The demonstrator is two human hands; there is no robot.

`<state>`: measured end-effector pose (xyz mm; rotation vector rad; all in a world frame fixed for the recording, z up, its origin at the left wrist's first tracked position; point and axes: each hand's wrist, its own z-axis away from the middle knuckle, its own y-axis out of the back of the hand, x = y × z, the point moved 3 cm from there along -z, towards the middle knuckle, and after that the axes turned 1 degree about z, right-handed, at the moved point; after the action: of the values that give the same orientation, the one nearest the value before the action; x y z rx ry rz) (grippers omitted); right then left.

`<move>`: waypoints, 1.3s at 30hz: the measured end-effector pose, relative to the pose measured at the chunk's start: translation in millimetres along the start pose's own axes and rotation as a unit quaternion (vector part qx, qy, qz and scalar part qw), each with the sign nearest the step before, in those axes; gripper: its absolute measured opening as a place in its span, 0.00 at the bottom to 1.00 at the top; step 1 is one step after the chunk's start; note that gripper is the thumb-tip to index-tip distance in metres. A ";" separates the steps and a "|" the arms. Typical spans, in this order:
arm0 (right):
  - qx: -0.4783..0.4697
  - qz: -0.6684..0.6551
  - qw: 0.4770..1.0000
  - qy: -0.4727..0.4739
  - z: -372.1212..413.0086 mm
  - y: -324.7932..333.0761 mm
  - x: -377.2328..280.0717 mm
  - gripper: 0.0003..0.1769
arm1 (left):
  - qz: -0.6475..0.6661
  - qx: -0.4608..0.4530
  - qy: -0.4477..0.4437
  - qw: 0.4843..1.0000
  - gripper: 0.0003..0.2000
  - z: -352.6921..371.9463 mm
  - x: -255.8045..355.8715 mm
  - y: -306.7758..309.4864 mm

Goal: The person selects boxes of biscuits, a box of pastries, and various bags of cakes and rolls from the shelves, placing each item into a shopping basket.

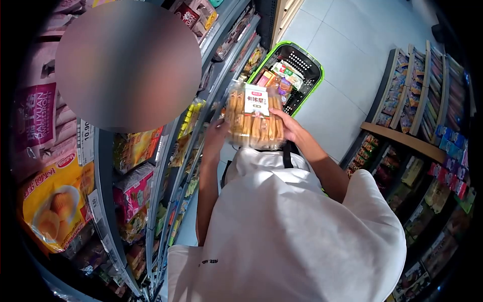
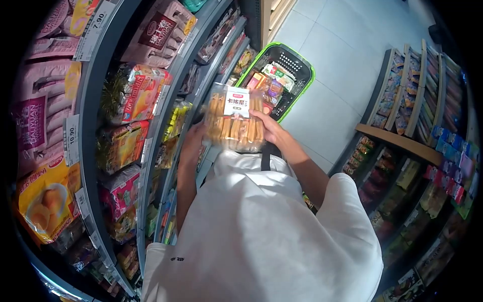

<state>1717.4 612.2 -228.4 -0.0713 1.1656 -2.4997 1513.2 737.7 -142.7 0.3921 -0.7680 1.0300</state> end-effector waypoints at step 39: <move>0.279 -0.154 0.923 0.215 -167.0 225.8 -132.3 0.24 | -0.385 -0.006 0.063 0.921 0.21 14.1 -84.4 -24.5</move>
<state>1877.7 649.6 -491.5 0.5081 0.5540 -3.1400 1504.6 665.0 -193.4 0.5517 -0.4329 0.3028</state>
